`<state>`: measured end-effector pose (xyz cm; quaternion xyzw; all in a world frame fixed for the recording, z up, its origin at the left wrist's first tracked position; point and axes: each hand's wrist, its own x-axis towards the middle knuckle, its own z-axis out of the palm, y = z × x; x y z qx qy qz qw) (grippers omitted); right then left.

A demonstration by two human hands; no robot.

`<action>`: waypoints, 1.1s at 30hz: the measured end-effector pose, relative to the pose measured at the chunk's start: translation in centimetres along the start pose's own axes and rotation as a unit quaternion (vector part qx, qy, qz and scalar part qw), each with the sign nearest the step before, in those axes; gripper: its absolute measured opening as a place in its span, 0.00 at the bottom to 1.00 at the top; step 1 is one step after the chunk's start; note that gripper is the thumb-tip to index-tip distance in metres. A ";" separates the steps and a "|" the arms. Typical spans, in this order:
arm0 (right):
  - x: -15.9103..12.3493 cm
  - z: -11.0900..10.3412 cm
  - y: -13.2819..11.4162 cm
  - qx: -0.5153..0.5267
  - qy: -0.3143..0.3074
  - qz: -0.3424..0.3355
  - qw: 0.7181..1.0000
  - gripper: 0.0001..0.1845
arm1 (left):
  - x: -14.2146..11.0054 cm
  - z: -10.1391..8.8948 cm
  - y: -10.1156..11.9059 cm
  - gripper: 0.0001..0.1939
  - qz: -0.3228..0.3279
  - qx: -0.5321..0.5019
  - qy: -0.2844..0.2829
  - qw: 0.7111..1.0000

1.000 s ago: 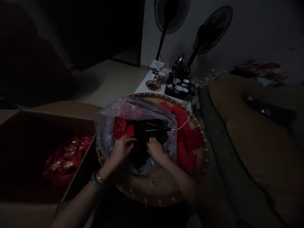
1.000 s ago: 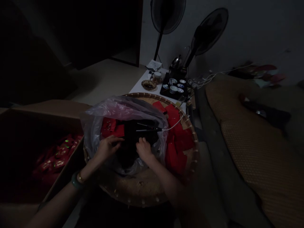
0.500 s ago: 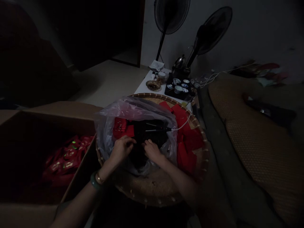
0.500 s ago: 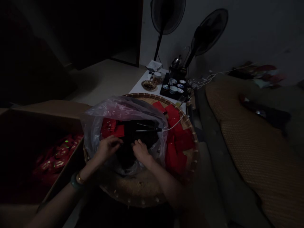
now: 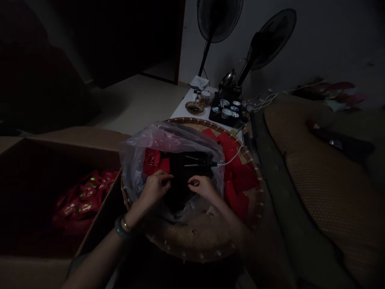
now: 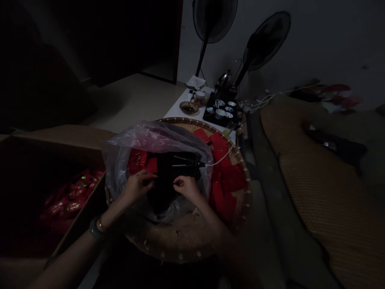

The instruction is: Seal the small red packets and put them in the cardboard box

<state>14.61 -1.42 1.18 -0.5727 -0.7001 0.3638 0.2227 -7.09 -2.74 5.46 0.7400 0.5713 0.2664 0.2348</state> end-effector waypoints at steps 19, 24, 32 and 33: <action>-0.6 0.0 -7.0 0.171 0.029 -0.064 0.983 0.08 | -0.1 0.0 0.2 0.16 0.002 -0.031 -0.009 0.999; -1.5 0.1 -6.6 0.008 -0.005 -0.157 0.988 0.17 | -0.2 0.0 0.1 0.15 -0.006 -0.060 -0.002 0.998; -1.5 1.3 -5.0 -0.023 0.011 -0.158 0.987 0.06 | -0.4 -0.5 -0.7 0.17 0.010 -0.082 0.023 0.996; -1.6 1.1 -5.0 0.006 0.014 -0.151 0.988 0.06 | -0.4 -0.5 -1.0 0.21 0.018 -0.095 0.022 0.995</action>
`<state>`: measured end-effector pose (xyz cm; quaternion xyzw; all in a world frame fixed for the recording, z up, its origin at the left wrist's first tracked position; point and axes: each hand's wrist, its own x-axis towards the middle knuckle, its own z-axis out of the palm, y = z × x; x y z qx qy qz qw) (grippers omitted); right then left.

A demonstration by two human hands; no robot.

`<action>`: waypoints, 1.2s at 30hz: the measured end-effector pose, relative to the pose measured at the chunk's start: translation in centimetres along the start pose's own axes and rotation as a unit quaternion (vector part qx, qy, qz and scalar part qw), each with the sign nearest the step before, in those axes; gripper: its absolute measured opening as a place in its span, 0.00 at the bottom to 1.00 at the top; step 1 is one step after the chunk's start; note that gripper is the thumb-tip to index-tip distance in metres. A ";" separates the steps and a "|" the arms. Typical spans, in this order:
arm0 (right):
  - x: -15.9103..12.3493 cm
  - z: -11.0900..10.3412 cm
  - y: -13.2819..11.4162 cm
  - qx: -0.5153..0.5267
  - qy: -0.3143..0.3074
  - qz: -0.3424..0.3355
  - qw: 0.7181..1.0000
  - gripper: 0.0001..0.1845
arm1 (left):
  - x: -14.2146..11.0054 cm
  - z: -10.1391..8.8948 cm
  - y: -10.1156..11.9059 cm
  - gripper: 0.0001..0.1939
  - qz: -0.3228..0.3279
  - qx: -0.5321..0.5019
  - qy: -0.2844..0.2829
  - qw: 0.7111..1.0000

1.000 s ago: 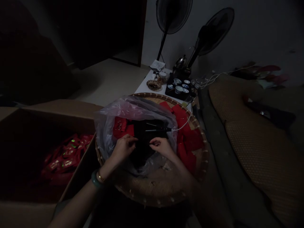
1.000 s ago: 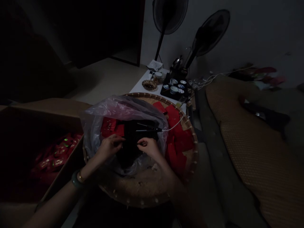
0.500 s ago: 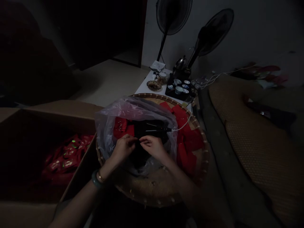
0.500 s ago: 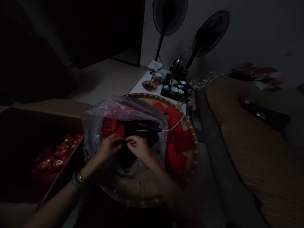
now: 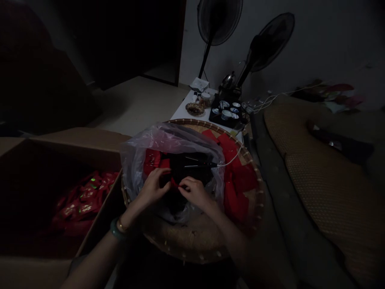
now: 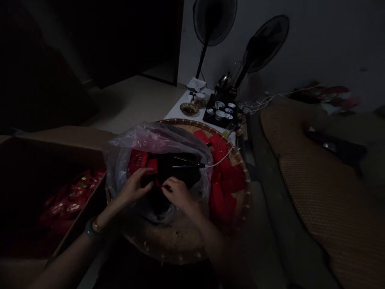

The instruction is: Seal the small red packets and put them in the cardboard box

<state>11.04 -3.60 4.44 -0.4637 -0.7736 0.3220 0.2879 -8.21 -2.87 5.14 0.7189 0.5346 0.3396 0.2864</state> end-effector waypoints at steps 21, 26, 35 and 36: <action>-0.6 -3.4 1.6 0.058 0.036 0.044 0.997 0.13 | 0.1 1.5 0.3 0.16 -0.082 -0.163 -0.280 0.943; -0.9 -2.8 0.4 -0.034 0.106 0.006 0.994 0.09 | 0.0 2.7 0.7 0.28 -0.031 -0.155 -0.230 0.960; -4.1 -6.0 -6.9 -0.108 0.076 -0.177 0.975 0.10 | -0.7 2.9 1.8 0.15 0.021 -0.169 -0.162 0.972; -4.5 -6.4 -7.3 -0.110 0.087 -0.170 0.975 0.09 | -0.8 2.5 2.1 0.15 0.027 -0.173 -0.161 0.971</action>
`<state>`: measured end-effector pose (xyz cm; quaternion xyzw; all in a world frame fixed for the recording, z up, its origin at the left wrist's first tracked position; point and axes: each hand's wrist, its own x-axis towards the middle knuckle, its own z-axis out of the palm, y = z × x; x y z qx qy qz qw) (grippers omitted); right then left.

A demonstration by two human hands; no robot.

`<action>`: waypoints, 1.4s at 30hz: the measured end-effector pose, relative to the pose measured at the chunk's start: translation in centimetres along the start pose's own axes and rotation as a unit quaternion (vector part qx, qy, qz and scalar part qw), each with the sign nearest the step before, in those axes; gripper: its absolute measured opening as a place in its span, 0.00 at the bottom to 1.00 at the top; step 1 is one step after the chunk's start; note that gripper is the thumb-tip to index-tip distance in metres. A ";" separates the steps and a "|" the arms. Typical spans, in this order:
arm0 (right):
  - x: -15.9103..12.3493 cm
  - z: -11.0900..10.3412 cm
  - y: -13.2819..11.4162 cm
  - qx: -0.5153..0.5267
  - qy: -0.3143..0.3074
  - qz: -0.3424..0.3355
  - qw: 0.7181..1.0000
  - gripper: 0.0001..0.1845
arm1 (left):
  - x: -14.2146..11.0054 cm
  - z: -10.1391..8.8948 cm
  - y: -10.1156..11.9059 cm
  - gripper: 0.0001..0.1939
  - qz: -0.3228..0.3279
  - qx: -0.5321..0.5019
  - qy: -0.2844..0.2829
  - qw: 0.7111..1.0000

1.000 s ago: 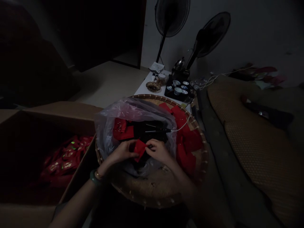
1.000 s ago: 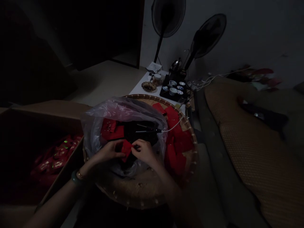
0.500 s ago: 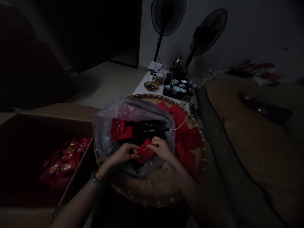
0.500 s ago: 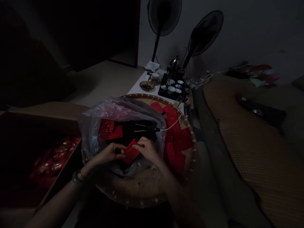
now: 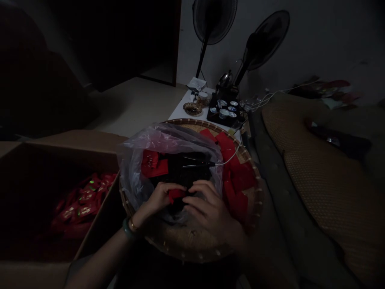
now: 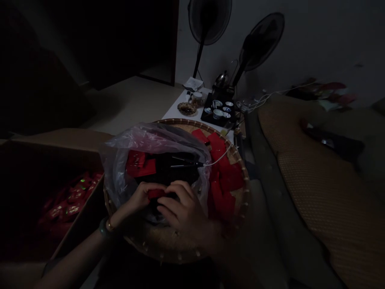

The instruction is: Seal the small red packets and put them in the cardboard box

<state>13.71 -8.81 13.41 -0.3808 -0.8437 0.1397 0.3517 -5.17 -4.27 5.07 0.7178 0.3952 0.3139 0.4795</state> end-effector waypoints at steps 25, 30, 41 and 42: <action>1.8 1.6 1.6 -0.154 -0.210 0.149 0.954 0.10 | -0.4 0.4 0.4 0.20 -0.026 0.097 -0.022 0.995; 2.3 0.6 2.5 -0.110 -0.180 0.152 0.966 0.06 | -0.3 0.5 -0.2 0.13 -0.065 0.062 -0.021 0.996; 2.6 -0.7 2.7 -0.047 -0.130 0.152 0.979 0.04 | 0.3 0.9 -0.9 0.08 -0.094 -0.080 -0.030 0.992; 2.6 -0.7 2.7 -0.046 -0.126 0.151 0.979 0.03 | 0.3 0.9 -0.9 0.08 -0.094 -0.077 -0.031 0.992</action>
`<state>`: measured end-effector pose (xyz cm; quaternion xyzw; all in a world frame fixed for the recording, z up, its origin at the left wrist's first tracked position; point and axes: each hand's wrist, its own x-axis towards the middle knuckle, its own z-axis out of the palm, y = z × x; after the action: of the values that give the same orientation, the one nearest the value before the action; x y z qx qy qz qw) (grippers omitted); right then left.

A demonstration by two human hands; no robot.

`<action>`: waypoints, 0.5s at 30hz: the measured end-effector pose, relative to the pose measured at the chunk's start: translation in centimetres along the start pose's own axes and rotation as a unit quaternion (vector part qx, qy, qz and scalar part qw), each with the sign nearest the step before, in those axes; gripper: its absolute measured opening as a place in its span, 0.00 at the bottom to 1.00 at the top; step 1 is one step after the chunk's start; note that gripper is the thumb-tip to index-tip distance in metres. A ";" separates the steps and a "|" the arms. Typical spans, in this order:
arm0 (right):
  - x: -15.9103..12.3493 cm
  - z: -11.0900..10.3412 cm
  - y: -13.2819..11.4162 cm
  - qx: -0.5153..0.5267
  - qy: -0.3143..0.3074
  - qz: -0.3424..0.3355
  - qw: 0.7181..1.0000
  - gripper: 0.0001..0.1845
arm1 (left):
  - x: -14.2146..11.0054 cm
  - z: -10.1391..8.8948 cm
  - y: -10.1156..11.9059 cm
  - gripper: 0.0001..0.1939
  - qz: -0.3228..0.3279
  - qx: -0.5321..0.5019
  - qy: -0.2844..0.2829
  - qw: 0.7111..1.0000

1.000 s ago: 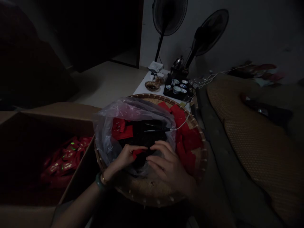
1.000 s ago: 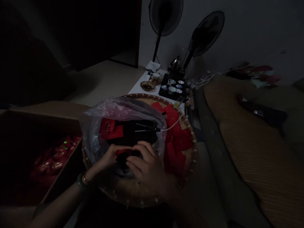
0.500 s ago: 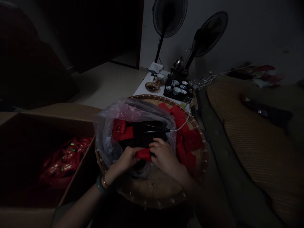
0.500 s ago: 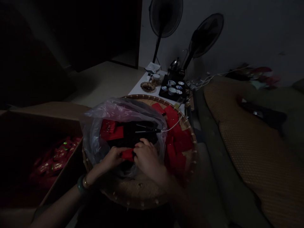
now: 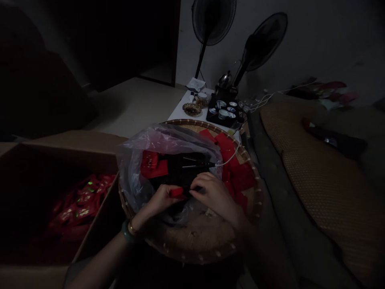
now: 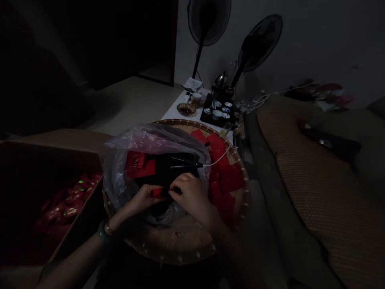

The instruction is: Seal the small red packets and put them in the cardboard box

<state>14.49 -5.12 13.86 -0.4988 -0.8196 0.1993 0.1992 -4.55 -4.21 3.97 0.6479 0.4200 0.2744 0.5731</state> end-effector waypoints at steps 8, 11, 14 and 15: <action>-0.2 -0.5 -0.4 0.069 0.037 -0.004 0.997 0.03 | 0.1 0.0 -0.4 0.10 0.007 0.006 -0.001 1.000; -0.3 -0.8 -0.2 0.116 0.069 0.018 0.991 0.03 | 0.1 -0.2 -0.4 0.14 0.009 0.008 0.018 1.000; -0.5 -1.2 0.2 0.119 0.096 0.050 0.987 0.04 | 0.0 -0.4 -0.2 0.18 0.024 0.000 0.015 1.000; -0.6 -1.2 0.2 0.113 0.097 0.056 0.987 0.05 | 0.0 -0.5 -0.1 0.18 0.030 -0.006 0.007 1.000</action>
<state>15.59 -5.41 14.70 -0.5347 -0.7398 0.2524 0.3212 -4.99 -3.99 3.96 0.6546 0.4029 0.2985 0.5657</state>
